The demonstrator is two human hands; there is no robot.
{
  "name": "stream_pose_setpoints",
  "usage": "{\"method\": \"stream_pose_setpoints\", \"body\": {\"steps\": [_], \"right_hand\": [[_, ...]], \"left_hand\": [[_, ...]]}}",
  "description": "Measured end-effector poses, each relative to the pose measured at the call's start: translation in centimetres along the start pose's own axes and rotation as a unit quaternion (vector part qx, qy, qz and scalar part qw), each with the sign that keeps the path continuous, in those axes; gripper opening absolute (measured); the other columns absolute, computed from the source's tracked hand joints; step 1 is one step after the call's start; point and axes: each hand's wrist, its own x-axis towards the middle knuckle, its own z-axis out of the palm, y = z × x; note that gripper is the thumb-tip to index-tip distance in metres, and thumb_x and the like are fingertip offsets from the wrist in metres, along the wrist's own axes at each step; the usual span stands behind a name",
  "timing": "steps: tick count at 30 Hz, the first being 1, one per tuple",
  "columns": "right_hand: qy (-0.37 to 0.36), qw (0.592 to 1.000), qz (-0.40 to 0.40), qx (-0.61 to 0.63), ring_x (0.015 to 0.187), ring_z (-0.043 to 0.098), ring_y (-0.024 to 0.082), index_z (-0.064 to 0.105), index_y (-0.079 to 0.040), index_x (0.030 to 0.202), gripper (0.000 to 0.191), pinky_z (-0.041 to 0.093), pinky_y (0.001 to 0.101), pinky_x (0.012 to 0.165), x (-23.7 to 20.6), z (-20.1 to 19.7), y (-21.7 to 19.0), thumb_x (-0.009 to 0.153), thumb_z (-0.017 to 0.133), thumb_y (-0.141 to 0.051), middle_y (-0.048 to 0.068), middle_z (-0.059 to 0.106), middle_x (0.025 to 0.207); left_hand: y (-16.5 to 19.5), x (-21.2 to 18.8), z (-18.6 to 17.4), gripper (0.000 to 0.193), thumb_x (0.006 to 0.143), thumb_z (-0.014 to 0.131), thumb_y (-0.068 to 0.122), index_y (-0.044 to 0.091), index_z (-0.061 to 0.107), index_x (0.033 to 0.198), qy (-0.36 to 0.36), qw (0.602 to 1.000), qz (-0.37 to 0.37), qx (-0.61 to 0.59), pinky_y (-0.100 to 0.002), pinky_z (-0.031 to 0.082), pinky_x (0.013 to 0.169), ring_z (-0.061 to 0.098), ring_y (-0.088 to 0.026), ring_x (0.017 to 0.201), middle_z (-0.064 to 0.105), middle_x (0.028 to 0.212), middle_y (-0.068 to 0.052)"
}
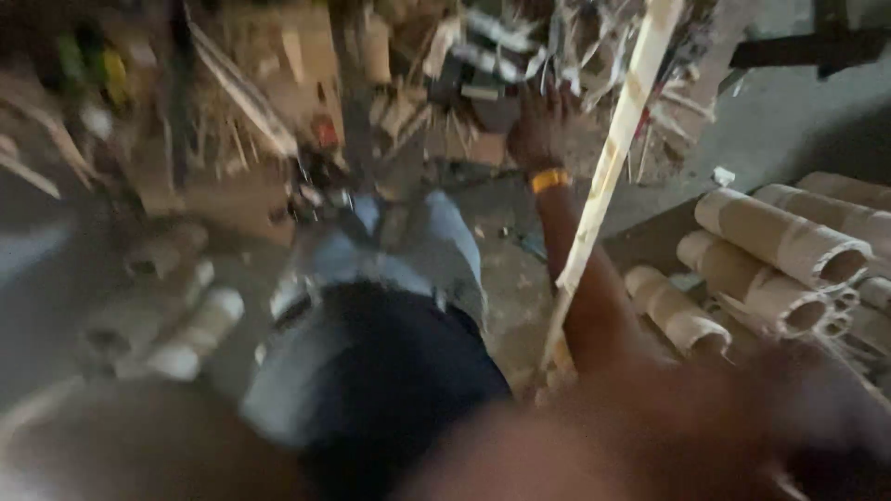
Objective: The person feeds a thin strip of paper into a rotating spindle and wraps it around a wooden dowel to form a paper tube. They repeatedly align, feed, and adjust the paper strip while the machine rotates, then remove the finished tube and place it aside.
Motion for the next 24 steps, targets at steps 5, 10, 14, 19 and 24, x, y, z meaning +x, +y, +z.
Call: {"method": "stream_pose_setpoints", "body": {"steps": [5,10,14,19,24], "right_hand": [[-0.099,0.994,0.034,0.008,0.145,0.029,0.041,0.054,-0.013,0.144,0.069,0.011,0.0668,0.113,6.1,0.5,-2.3,0.078,0.066,-0.030,0.018,0.047,0.152],[-0.069,0.997,0.020,-0.025,0.128,0.051,0.037,0.072,-0.009,0.112,0.031,0.028,0.0682,0.109,8.7,-1.8,-2.6,0.091,0.066,-0.031,0.013,0.069,0.123],[0.012,0.987,-0.101,0.123,0.090,0.068,0.031,0.073,-0.013,0.089,0.023,0.055,0.0460,0.085,3.3,-5.0,-3.6,0.082,0.077,-0.035,0.011,0.073,0.095],[-0.240,0.765,-0.169,0.573,0.098,0.056,0.012,0.056,-0.005,0.110,0.029,0.049,0.0291,0.085,-5.8,-12.0,-7.8,0.092,0.075,-0.018,0.000,0.058,0.103],[-0.217,0.711,-0.219,0.632,0.098,0.059,0.015,0.057,-0.012,0.117,0.040,0.047,0.0300,0.085,-7.3,-13.9,-6.6,0.088,0.084,-0.015,0.003,0.063,0.105]], "left_hand": [[-8.3,-8.4,-3.0,0.043,0.089,0.080,0.025,0.009,0.066,0.127,0.039,0.941,-0.319,0.106,-0.031,0.060,0.081,0.070,-0.019,0.101,0.067,0.113,-0.008],[-18.3,-15.9,-0.8,0.033,0.091,0.076,0.023,0.008,0.067,0.118,0.125,0.849,-0.510,-0.055,-0.032,0.059,0.079,0.068,-0.016,0.088,0.071,0.101,-0.009],[-23.7,-17.7,2.6,0.054,0.088,0.075,0.030,0.006,0.059,0.133,0.088,0.916,-0.385,0.068,-0.044,0.056,0.092,0.067,-0.034,0.107,0.066,0.118,-0.020],[-26.7,-15.3,5.4,0.087,0.093,0.071,0.050,-0.002,0.042,0.157,-0.008,0.979,-0.198,0.045,-0.055,0.046,0.094,0.054,-0.053,0.116,0.055,0.137,-0.031],[-26.1,-14.2,3.0,0.053,0.097,0.066,0.053,0.000,0.072,0.099,-0.198,0.920,-0.338,0.002,-0.046,0.053,0.082,0.070,-0.034,0.084,0.073,0.095,-0.024]]}}
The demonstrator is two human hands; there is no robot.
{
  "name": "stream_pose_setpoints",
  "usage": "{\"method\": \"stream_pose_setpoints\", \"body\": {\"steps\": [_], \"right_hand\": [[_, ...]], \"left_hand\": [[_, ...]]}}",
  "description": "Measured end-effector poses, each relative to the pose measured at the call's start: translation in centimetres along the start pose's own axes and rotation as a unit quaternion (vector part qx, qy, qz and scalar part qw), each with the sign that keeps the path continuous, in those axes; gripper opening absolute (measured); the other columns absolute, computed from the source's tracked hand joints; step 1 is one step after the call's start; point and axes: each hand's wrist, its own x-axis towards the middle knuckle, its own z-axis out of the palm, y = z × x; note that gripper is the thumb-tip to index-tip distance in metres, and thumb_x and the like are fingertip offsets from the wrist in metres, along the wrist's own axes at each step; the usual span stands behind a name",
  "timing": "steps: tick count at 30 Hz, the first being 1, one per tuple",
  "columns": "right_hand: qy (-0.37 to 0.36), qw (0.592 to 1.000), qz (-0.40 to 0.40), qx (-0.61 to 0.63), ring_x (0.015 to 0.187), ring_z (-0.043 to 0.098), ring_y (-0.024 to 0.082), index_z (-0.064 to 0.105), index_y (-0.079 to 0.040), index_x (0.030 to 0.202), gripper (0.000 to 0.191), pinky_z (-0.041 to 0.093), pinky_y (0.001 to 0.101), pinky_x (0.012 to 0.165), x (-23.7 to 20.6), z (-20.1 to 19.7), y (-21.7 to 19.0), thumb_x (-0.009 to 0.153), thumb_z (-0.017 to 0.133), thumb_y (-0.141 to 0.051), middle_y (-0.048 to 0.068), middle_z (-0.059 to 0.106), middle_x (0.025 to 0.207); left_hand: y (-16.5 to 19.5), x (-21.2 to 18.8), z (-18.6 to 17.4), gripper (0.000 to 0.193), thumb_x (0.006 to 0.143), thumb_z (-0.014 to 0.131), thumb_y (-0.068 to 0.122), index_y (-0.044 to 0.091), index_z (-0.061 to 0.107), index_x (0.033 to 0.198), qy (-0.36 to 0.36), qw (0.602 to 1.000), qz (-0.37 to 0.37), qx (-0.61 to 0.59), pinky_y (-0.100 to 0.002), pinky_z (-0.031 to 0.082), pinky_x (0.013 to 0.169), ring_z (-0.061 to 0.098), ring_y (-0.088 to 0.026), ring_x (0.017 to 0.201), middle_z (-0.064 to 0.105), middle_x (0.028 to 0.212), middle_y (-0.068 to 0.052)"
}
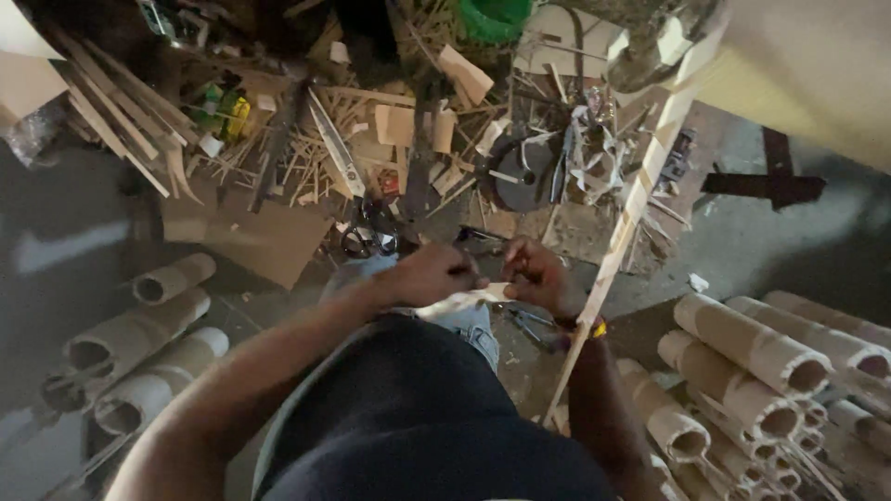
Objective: The person feeds a thin strip of paper into a rotating spindle and wraps it around a wooden dowel to form a paper tube. They repeatedly align, feed, and adjust the paper strip while the machine rotates, then remove the finished tube and place it aside.
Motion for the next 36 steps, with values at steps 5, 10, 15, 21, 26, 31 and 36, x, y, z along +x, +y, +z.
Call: {"method": "stream_pose_setpoints", "body": {"steps": [5,10,15,21,26,31,36], "right_hand": [[-0.085,0.965,0.243,-0.042,0.095,0.068,0.017,0.060,-0.008,0.128,0.046,0.056,0.0333,0.080,-3.4,-1.3,4.3,0.090,0.078,-0.026,0.006,0.071,0.103],[0.363,0.931,0.006,-0.046,0.098,0.067,0.016,0.063,-0.004,0.126,0.028,0.057,0.0310,0.083,-8.3,-6.5,-0.8,0.102,0.072,-0.016,0.007,0.070,0.111],[0.548,0.779,-0.221,-0.210,0.101,0.066,0.015,0.065,0.000,0.124,0.012,0.057,0.0288,0.085,-7.6,-6.1,-12.5,0.114,0.065,-0.007,0.008,0.069,0.120],[0.237,0.900,-0.086,-0.356,0.112,0.071,0.020,0.063,0.001,0.136,0.033,0.062,0.0329,0.094,6.6,0.5,-18.5,0.113,0.069,-0.022,0.015,0.071,0.129],[0.071,0.832,0.032,-0.549,0.131,0.053,0.041,0.045,0.001,0.155,0.077,0.048,0.0518,0.107,23.0,-2.1,-15.3,0.095,0.077,-0.035,0.027,0.055,0.144],[0.227,0.646,0.266,-0.679,0.129,0.044,0.047,0.055,-0.021,0.141,0.072,0.041,0.0583,0.100,31.5,-3.1,-12.9,0.073,0.077,-0.034,0.026,0.053,0.136],[0.259,0.594,0.301,-0.699,0.120,0.055,0.046,0.071,-0.018,0.119,0.049,0.046,0.0560,0.092,34.3,-3.5,-13.8,0.073,0.077,-0.035,0.023,0.062,0.125]], "left_hand": [[-0.1,-5.2,-6.3,0.042,0.094,0.061,0.045,0.009,0.076,0.111,0.023,0.993,0.056,-0.099,-0.039,0.055,0.084,0.075,-0.024,0.096,0.079,0.103,-0.014],[-2.3,-13.3,-12.2,0.042,0.093,0.069,0.025,0.015,0.067,0.134,0.151,0.972,-0.045,-0.172,-0.038,0.052,0.077,0.063,-0.026,0.094,0.067,0.104,-0.012],[-5.0,-15.4,-10.9,0.032,0.105,0.061,0.021,0.008,0.074,0.132,0.221,0.912,-0.096,-0.332,-0.030,0.049,0.062,0.054,-0.014,0.072,0.058,0.086,-0.007],[-7.3,-16.6,-10.8,0.041,0.098,0.060,0.008,0.005,0.064,0.139,0.260,0.828,0.109,-0.484,-0.030,0.056,0.082,0.069,-0.014,0.088,0.077,0.102,-0.006],[-6.9,-18.7,-13.0,0.036,0.085,0.068,0.010,0.003,0.074,0.120,0.460,0.885,0.071,-0.022,-0.039,0.059,0.077,0.075,-0.030,0.090,0.075,0.105,-0.019],[-7.2,-20.4,-14.4,0.023,0.089,0.081,0.025,0.005,0.073,0.082,0.424,0.892,-0.095,0.123,-0.049,0.053,0.073,0.068,-0.041,0.081,0.070,0.092,-0.020],[-7.6,-22.5,-15.5,0.011,0.075,0.076,0.014,0.007,0.070,0.082,0.557,0.806,0.027,0.197,-0.054,0.051,0.077,0.064,-0.044,0.083,0.066,0.090,-0.020]]}}
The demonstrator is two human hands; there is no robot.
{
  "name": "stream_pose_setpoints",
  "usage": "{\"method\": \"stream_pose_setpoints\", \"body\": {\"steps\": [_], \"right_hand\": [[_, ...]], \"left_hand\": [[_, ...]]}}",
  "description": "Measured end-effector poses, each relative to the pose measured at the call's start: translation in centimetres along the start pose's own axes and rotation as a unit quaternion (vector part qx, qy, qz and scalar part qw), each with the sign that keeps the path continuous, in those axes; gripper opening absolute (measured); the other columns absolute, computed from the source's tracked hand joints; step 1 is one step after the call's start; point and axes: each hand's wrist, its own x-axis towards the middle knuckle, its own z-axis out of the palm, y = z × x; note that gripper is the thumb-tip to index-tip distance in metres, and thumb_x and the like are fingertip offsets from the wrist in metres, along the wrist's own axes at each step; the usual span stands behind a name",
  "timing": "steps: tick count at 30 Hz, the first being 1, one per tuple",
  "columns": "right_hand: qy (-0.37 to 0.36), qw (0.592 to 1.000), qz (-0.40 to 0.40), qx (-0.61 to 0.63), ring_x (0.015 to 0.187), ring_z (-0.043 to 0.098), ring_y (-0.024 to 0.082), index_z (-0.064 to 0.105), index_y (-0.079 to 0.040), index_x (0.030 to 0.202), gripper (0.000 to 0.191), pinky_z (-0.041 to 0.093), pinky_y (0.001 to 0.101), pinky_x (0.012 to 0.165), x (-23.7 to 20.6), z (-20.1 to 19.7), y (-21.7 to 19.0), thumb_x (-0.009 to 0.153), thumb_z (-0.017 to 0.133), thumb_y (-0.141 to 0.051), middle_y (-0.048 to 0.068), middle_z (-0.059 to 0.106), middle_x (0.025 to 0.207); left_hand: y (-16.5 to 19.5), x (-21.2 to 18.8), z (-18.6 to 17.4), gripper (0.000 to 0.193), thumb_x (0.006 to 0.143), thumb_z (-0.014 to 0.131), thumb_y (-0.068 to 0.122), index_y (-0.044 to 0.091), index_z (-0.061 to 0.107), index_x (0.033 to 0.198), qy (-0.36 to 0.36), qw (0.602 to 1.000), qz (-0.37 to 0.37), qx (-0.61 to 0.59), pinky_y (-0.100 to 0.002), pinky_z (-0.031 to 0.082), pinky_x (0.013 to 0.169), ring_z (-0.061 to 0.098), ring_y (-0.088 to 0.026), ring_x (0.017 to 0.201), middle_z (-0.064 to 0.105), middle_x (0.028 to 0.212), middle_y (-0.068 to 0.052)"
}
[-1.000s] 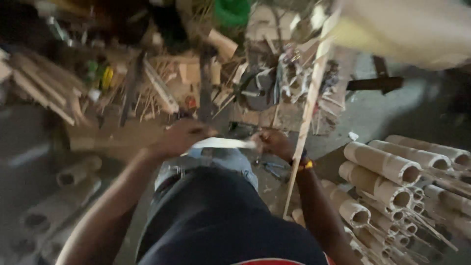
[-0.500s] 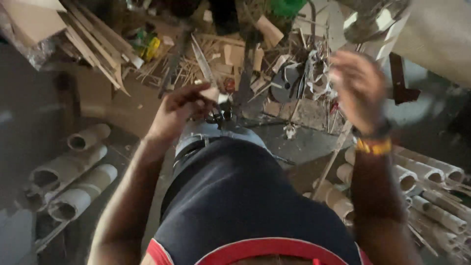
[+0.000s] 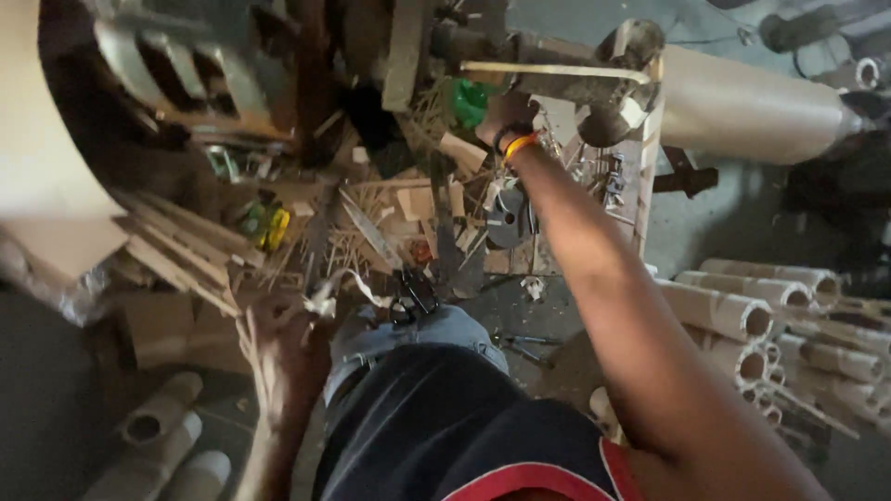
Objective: The person feeds a thin strip of paper into a rotating spindle and wraps it around a wooden dowel to form a paper tube. They repeatedly align, feed, and adjust the paper strip while the machine rotates, then remove the finished tube and place it aside.
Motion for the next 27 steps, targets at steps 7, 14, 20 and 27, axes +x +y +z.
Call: {"method": "stream_pose_setpoints", "body": {"steps": [7,14,20,27], "right_hand": [[0.358,0.912,-0.076,0.186,0.092,0.065,0.040,0.078,-0.015,0.087,0.022,0.053,0.0501,0.077,-4.2,1.7,2.3,0.069,0.085,-0.025,0.017,0.073,0.091],[0.159,0.690,0.120,0.696,0.072,0.072,0.015,0.077,-0.007,0.092,0.020,0.058,0.0286,0.064,-14.2,1.9,1.0,0.092,0.075,-0.027,0.009,0.077,0.082],[-0.159,0.504,0.054,0.847,0.076,0.074,0.016,0.065,-0.003,0.114,0.029,0.061,0.0305,0.068,-29.4,-0.3,2.6,0.098,0.065,-0.027,0.012,0.078,0.095],[0.013,0.479,0.015,0.878,0.094,0.073,0.017,0.056,0.000,0.127,0.035,0.062,0.0320,0.081,-33.3,-1.1,7.1,0.097,0.074,-0.002,0.011,0.070,0.106]], "left_hand": [[0.7,0.7,0.3,0.015,0.096,0.073,0.019,0.005,0.067,0.097,-0.123,0.943,-0.137,-0.279,-0.033,0.049,0.063,0.060,-0.019,0.068,0.067,0.080,-0.006],[2.2,3.1,2.8,0.019,0.099,0.072,0.017,0.001,0.066,0.106,-0.241,0.895,-0.101,-0.361,-0.023,0.042,0.059,0.051,-0.007,0.068,0.061,0.079,0.000],[8.6,4.3,4.8,0.022,0.106,0.063,0.016,0.002,0.066,0.123,-0.262,0.842,-0.087,-0.463,-0.020,0.036,0.053,0.046,-0.002,0.062,0.058,0.077,0.002],[16.8,0.5,5.2,0.020,0.104,0.061,0.011,0.002,0.066,0.122,-0.330,0.804,-0.073,-0.489,-0.019,0.037,0.053,0.047,-0.002,0.061,0.056,0.073,0.005]]}}
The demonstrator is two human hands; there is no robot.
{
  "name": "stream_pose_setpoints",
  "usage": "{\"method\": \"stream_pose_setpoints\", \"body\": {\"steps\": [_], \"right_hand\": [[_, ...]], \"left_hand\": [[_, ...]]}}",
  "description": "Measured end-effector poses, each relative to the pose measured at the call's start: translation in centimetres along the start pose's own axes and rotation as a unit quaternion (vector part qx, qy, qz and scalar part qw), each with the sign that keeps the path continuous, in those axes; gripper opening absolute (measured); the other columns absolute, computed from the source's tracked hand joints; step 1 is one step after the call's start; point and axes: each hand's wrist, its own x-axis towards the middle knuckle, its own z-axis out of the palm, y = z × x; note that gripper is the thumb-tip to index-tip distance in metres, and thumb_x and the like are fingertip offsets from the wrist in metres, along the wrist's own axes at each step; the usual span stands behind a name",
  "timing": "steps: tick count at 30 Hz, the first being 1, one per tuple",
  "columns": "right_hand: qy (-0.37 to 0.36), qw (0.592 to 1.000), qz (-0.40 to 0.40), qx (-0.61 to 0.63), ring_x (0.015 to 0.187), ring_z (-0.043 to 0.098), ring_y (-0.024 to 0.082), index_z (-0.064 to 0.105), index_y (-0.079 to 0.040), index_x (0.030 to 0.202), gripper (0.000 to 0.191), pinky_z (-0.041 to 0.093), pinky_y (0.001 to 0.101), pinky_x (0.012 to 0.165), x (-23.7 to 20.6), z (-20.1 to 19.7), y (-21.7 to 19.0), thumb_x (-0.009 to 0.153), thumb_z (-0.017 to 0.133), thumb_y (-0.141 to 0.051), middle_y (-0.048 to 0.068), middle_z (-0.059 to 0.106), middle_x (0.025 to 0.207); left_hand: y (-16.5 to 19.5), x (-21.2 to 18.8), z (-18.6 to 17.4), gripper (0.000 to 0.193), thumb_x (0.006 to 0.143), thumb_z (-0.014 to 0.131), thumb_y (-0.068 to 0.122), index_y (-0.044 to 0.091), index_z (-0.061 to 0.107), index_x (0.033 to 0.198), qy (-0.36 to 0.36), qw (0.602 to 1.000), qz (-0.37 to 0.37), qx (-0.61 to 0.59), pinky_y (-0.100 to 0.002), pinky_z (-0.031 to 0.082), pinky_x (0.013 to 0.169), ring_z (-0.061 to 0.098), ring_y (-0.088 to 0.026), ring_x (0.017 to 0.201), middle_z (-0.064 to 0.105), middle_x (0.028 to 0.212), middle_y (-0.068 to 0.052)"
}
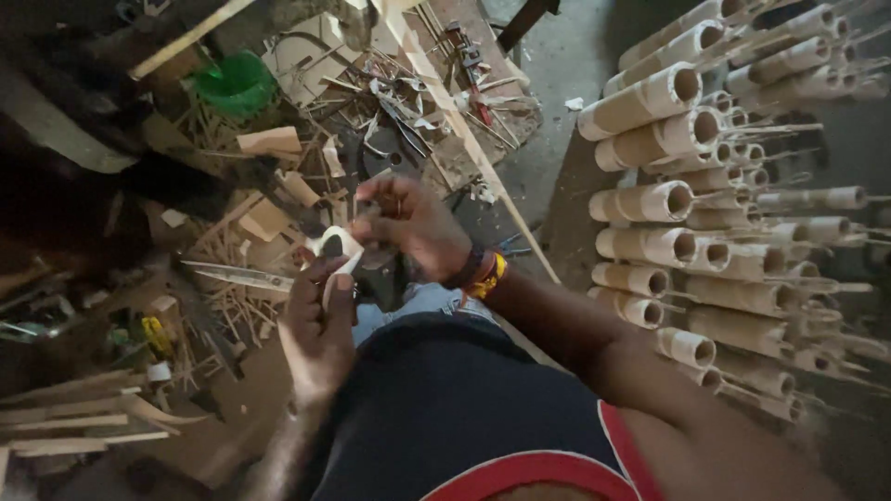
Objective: The person feeds a thin strip of paper into a rotating spindle and wraps it around a wooden dowel to form a paper tube. They repeatedly align, feed, and adjust the paper strip while the machine rotates, then remove the finished tube and place it aside.
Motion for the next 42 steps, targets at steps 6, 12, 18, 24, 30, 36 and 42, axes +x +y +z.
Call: {"method": "stream_pose_setpoints", "body": {"steps": [6,12,18,24,30,36,42], "right_hand": [[0.027,0.972,-0.161,-0.171,0.104,0.073,0.014,0.065,-0.003,0.122,0.025,0.062,0.0285,0.086,-3.5,-6.6,-2.1,0.099,0.076,-0.006,0.007,0.072,0.113],[0.189,0.877,-0.256,-0.359,0.072,0.057,0.009,0.077,0.003,0.103,0.010,0.044,0.0242,0.064,-6.8,-13.1,-4.7,0.100,0.079,-0.006,0.007,0.070,0.081],[-0.084,0.887,-0.306,-0.335,0.125,0.068,0.023,0.045,-0.002,0.151,0.070,0.060,0.0356,0.104,-7.7,-11.8,-2.2,0.094,0.082,-0.018,0.015,0.065,0.140],[-0.165,0.982,-0.087,-0.017,0.125,0.059,0.021,0.037,0.001,0.160,0.076,0.052,0.0380,0.107,-6.4,-11.2,-0.5,0.097,0.078,-0.009,0.016,0.050,0.150],[-0.158,0.982,-0.085,0.063,0.108,0.071,0.019,0.062,0.001,0.139,0.032,0.059,0.0363,0.099,-6.5,-14.2,-1.7,0.107,0.065,-0.004,0.014,0.070,0.127],[-0.145,0.983,-0.109,-0.034,0.103,0.075,0.020,0.070,0.000,0.125,0.020,0.060,0.0351,0.094,-7.6,-14.2,-4.1,0.107,0.064,-0.008,0.013,0.077,0.110],[-0.143,0.982,-0.073,-0.102,0.102,0.076,0.022,0.070,0.004,0.120,0.019,0.062,0.0336,0.091,-9.0,-13.0,-6.7,0.104,0.067,-0.006,0.013,0.076,0.111]], "left_hand": [[-0.9,-0.5,4.2,0.013,0.100,0.067,0.011,0.001,0.077,0.100,0.076,0.996,0.011,0.051,-0.022,0.045,0.058,0.055,-0.005,0.065,0.061,0.076,0.003],[-0.2,0.3,8.2,0.016,0.094,0.078,0.017,0.002,0.073,0.094,0.155,0.982,0.094,0.049,-0.026,0.052,0.063,0.067,-0.009,0.073,0.064,0.096,0.003],[1.2,0.6,11.5,0.023,0.089,0.085,0.023,0.002,0.076,0.085,0.175,0.934,0.134,0.279,-0.032,0.049,0.057,0.064,-0.018,0.061,0.067,0.070,-0.010],[1.3,0.6,11.4,0.019,0.093,0.084,0.019,0.003,0.074,0.089,0.194,0.927,0.207,0.246,-0.030,0.051,0.061,0.063,-0.013,0.068,0.066,0.077,-0.004],[-0.9,0.1,7.9,0.024,0.095,0.087,0.016,0.002,0.069,0.086,0.226,0.926,0.153,0.263,-0.032,0.044,0.058,0.053,-0.013,0.065,0.061,0.075,-0.004],[0.3,-1.0,10.3,0.064,0.078,0.089,0.024,-0.005,0.062,0.129,0.162,0.898,0.224,0.343,-0.038,0.057,0.082,0.067,-0.030,0.099,0.067,0.112,-0.021],[0.6,0.5,13.5,0.060,0.082,0.085,0.017,-0.003,0.056,0.130,0.037,0.885,0.391,0.249,-0.041,0.056,0.095,0.065,-0.037,0.113,0.064,0.124,-0.025]]}}
